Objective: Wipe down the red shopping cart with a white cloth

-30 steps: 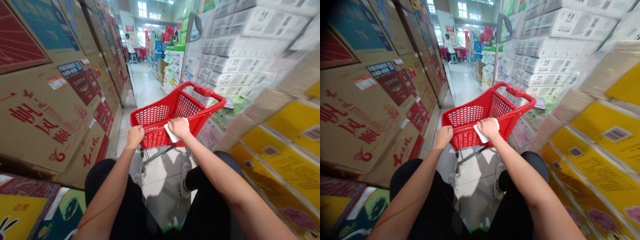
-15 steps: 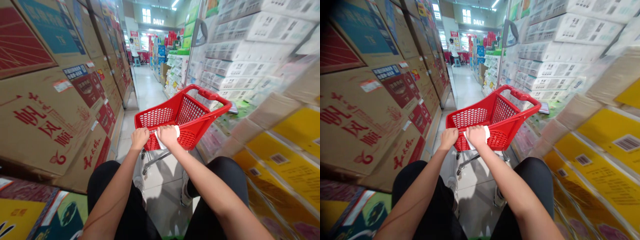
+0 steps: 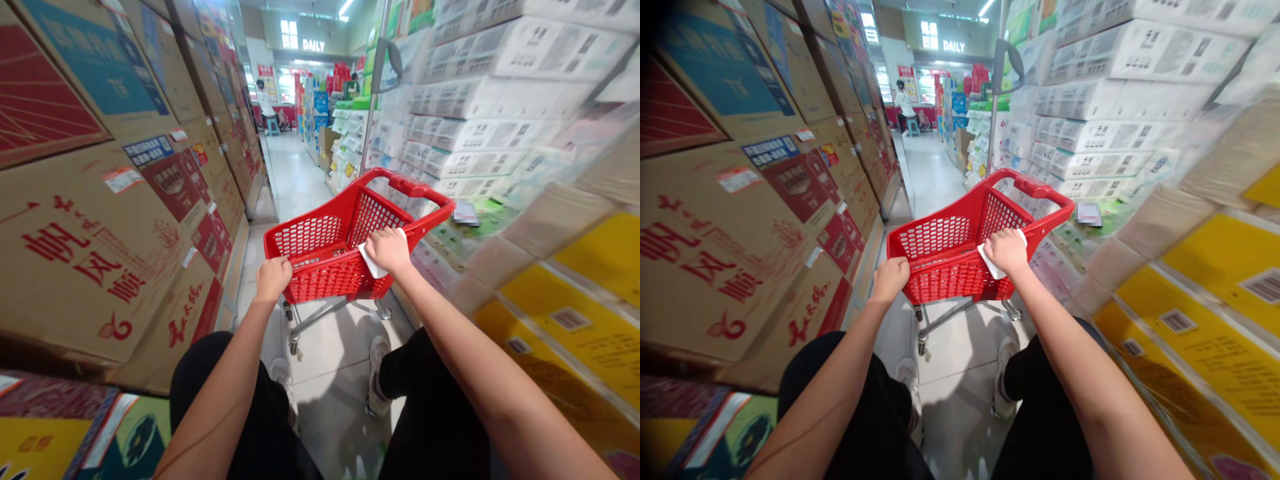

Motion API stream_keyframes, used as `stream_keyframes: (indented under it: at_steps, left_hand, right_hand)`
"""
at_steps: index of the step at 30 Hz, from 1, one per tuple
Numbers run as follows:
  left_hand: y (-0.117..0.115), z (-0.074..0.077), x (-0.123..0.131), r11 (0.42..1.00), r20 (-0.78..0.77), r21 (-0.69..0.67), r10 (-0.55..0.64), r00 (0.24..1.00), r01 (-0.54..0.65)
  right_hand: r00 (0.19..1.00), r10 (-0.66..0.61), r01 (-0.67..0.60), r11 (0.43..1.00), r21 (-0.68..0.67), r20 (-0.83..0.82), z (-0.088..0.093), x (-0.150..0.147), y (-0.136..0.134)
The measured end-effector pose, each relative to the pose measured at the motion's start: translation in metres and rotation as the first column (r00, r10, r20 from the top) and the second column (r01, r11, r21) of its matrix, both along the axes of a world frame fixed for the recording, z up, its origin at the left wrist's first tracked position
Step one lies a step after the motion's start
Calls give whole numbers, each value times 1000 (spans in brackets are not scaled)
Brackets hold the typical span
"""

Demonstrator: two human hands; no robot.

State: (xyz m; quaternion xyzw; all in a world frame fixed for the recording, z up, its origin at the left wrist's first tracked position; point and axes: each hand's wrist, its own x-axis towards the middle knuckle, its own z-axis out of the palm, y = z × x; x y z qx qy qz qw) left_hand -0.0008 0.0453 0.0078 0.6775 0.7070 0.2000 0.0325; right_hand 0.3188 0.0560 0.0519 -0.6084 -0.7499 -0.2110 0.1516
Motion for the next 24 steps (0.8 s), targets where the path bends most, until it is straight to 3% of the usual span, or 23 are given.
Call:
stream_keyframes:
  at_steps: [3, 6, 12, 15, 18, 24]
  left_hand:
    - [3, -4, 4, 1000, -3, 15, -4, 1000, 4]
    - [5, -7, 9, 1000, 7, 17, 13, 1000, -13]
    - [8, -8, 11, 999, 9, 26, 31, 999, -31]
    - [8, -7, 6, 999, 12, 17, 45, 999, -46]
    - [10, -5, -1, 999, 9, 6, 38, 999, -38]
    - [15, -2, -8, 1000, 34, 14, 23, 999, -24]
  right_hand:
    - [992, -109, 110, 994, 16, -56, -2, -4, 4]
    - [983, -118, 121, 993, 12, -138, -14, -45, -2]
    - [974, 110, -114, 993, -8, -200, -41, -158, -25]
    - [958, 221, -229, 973, -24, -184, -44, -173, -27]
    - [970, 213, -219, 975, -35, -121, -37, -139, -18]
    - [999, -30, 30, 999, 28, 16, 4, 8, 11]
